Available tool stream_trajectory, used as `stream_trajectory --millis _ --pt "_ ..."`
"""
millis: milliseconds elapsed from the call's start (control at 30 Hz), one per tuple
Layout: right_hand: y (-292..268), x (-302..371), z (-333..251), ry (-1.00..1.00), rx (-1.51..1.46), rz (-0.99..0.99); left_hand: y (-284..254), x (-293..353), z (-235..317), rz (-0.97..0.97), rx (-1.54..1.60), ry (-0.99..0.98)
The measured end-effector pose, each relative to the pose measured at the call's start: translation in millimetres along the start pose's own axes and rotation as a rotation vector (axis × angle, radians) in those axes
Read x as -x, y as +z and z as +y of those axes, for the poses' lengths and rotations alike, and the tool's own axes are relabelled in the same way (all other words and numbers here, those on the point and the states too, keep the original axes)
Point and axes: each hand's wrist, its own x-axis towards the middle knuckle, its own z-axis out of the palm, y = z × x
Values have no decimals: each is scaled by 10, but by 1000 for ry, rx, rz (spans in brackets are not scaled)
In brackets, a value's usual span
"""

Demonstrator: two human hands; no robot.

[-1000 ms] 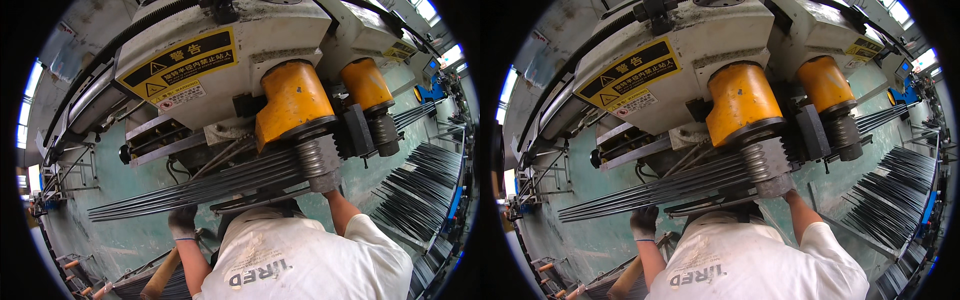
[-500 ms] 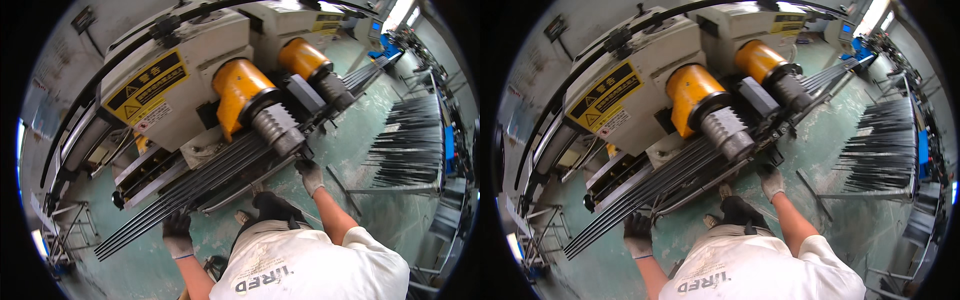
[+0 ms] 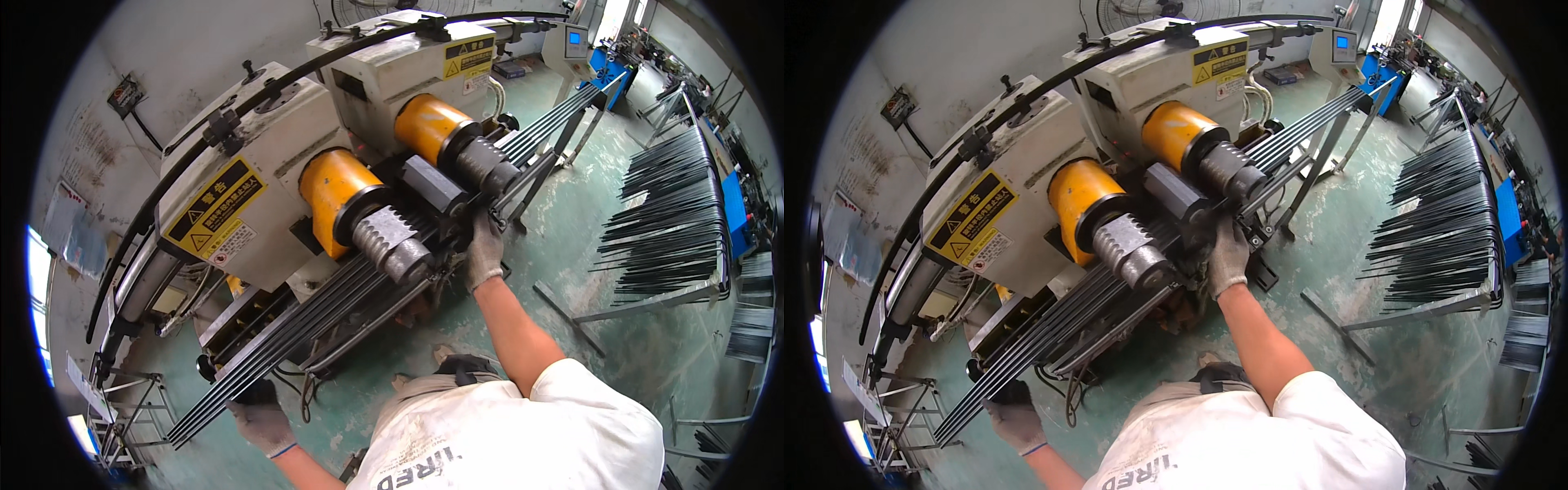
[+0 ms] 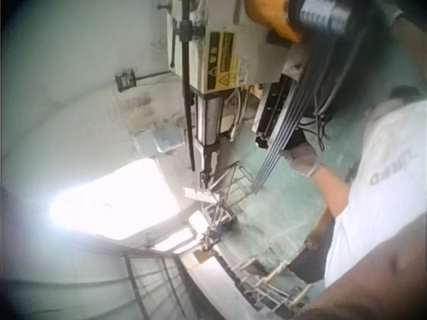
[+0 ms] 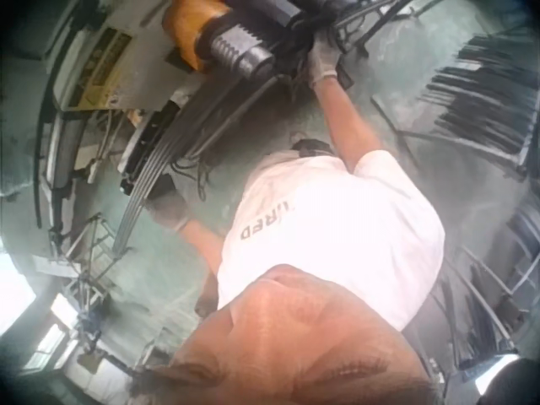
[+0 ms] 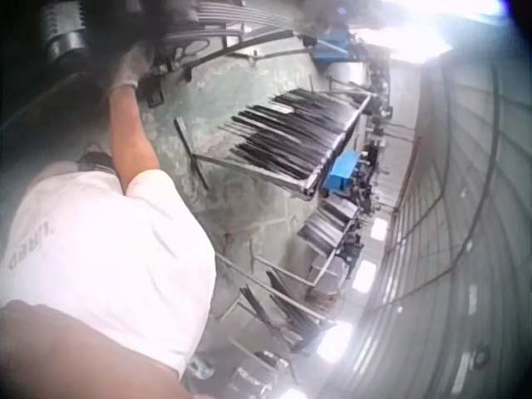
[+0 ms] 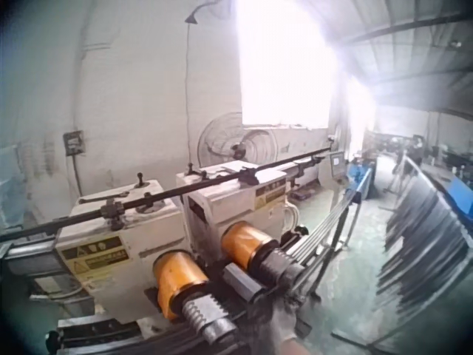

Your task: The person repeatedly picks up bundles of straight metal rods, feeds them into a yellow and white bending machine, and removes the bent rods. The bent rods are then placed onto a nearby rack. The process is repeated continuously throughout the clip.

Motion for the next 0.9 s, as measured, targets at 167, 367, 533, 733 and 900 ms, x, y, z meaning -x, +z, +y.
stream_trajectory --millis 167,367,533,733,900 --pt "234 16 -224 98 -59 -52 421 -56 132 141 -65 59" --pt "306 -311 -210 113 19 -86 988 -369 863 186 -350 256" --pt "384 -307 -225 84 47 -121 2007 -527 1205 395 -608 516" --pt "283 -672 -163 37 97 -249 2969 -709 1029 143 -574 605" --pt "343 -604 -188 -38 170 -260 3617 -697 887 -3 -682 599"
